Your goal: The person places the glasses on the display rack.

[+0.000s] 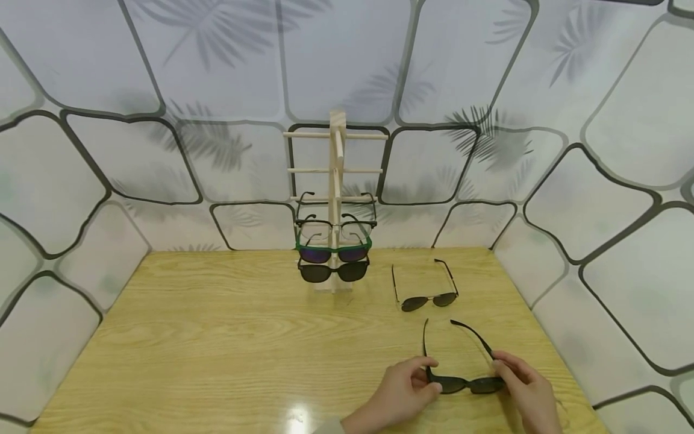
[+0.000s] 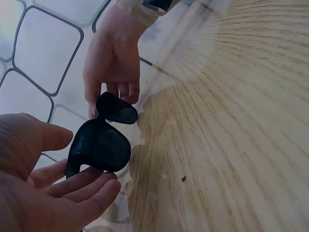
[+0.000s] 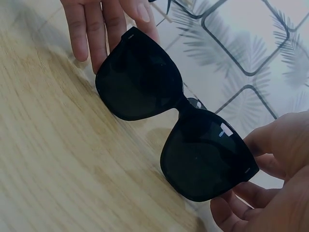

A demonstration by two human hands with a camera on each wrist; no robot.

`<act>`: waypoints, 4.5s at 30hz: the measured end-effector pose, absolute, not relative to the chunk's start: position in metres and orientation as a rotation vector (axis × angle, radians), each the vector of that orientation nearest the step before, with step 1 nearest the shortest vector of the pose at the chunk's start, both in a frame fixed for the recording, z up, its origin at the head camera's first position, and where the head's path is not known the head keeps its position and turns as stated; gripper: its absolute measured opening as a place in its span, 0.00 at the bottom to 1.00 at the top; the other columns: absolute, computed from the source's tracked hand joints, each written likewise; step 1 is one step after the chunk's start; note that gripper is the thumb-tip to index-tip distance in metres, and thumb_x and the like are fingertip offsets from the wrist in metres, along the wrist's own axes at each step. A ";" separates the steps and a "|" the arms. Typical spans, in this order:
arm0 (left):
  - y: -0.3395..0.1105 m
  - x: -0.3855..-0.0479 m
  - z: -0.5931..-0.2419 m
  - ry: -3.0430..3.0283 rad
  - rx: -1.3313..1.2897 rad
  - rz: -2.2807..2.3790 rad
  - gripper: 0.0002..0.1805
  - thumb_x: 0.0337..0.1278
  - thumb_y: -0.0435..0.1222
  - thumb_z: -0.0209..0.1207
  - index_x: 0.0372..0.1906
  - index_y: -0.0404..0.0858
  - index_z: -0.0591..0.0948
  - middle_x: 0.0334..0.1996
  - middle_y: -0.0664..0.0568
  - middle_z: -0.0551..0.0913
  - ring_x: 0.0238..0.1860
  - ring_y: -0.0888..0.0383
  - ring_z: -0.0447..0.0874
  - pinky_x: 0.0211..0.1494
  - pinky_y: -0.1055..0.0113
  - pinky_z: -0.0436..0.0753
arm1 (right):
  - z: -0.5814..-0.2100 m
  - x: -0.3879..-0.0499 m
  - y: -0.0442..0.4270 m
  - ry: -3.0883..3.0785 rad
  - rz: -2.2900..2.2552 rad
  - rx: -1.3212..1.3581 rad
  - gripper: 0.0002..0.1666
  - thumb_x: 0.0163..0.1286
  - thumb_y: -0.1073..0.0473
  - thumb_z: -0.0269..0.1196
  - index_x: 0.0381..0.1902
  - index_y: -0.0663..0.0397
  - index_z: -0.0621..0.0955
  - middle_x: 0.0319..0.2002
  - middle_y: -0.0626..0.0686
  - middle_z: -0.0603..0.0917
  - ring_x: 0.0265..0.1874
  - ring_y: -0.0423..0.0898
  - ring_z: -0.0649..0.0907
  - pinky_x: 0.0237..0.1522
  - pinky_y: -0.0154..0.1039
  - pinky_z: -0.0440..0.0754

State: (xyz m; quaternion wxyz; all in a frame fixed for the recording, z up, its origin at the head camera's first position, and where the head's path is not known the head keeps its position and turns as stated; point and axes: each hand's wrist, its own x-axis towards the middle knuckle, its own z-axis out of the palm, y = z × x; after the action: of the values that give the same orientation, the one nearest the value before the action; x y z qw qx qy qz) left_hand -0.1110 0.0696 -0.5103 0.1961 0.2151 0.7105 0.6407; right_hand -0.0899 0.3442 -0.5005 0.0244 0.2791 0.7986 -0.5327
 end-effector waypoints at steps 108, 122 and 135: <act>-0.047 -0.154 -0.342 2.521 0.910 2.013 0.17 0.72 0.38 0.66 0.62 0.45 0.87 0.49 0.51 0.93 0.36 0.60 0.92 0.36 0.67 0.86 | -0.346 -0.123 0.231 2.782 -2.152 -0.091 0.20 0.80 0.57 0.63 0.65 0.58 0.84 0.44 0.42 0.92 0.48 0.36 0.88 0.51 0.25 0.83; -0.070 -0.154 -0.315 2.560 0.882 2.031 0.18 0.73 0.38 0.66 0.63 0.47 0.86 0.47 0.50 0.93 0.31 0.62 0.90 0.25 0.68 0.78 | -0.324 -0.135 0.211 2.721 -2.262 -0.268 0.19 0.79 0.60 0.64 0.64 0.57 0.84 0.44 0.46 0.92 0.50 0.41 0.89 0.56 0.28 0.83; -0.089 -0.158 -0.295 2.543 0.857 2.153 0.18 0.72 0.32 0.64 0.63 0.40 0.86 0.52 0.46 0.92 0.54 0.58 0.92 0.35 0.73 0.85 | -0.303 -0.155 0.191 2.765 -2.167 -0.375 0.19 0.79 0.55 0.65 0.64 0.51 0.85 0.43 0.41 0.91 0.47 0.40 0.88 0.48 0.29 0.84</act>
State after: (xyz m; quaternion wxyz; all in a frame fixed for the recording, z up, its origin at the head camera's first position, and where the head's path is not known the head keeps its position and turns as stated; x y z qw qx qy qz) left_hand -0.1578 -0.0891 -0.2952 -0.1488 0.2462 0.7309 0.6189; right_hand -0.1554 0.1914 -0.3029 -0.1943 -0.1041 0.7678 -0.6016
